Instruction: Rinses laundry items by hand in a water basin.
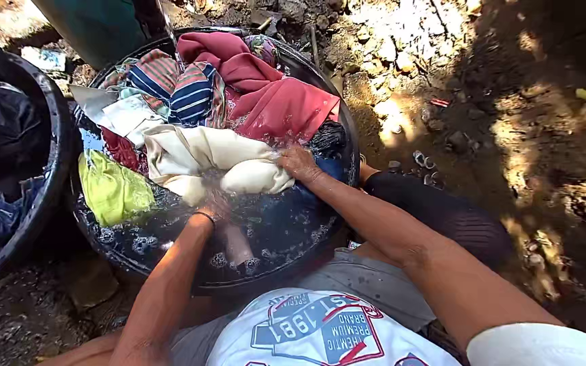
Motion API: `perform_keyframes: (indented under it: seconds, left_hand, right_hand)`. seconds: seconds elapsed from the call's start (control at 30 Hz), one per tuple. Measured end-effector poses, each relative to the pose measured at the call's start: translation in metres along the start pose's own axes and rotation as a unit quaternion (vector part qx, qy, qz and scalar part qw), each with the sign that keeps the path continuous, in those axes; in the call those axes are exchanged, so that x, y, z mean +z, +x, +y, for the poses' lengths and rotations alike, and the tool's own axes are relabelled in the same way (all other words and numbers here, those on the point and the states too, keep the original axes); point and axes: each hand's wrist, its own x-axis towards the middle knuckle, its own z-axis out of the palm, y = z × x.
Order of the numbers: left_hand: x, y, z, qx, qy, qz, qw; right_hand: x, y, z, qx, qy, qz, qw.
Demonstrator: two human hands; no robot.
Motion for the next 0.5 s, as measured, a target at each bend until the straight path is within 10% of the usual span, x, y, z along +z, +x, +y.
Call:
perform_keyframes:
  seconds: [0.17, 0.3, 0.4, 0.5]
  left_hand:
    - [-0.024, 0.000, -0.025, 0.216, 0.015, 0.110, 0.970]
    - [-0.072, -0.058, -0.036, 0.239, -0.174, 0.295, 0.909]
    - [-0.098, -0.087, -0.043, 0.213, -0.297, 0.434, 0.823]
    - [-0.124, -0.096, -0.049, 0.264, -0.399, 0.537, 0.695]
  right_hand:
    - [-0.029, 0.009, -0.011, 0.013, 0.274, 0.069, 0.959]
    - [-0.078, 0.011, -0.045, 0.022, 0.541, 0.147, 0.828]
    - [-0.121, 0.006, -0.073, 0.009, 0.680, 0.163, 0.715]
    - [-0.154, -0.008, -0.090, -0.057, 0.713, 0.139, 0.685]
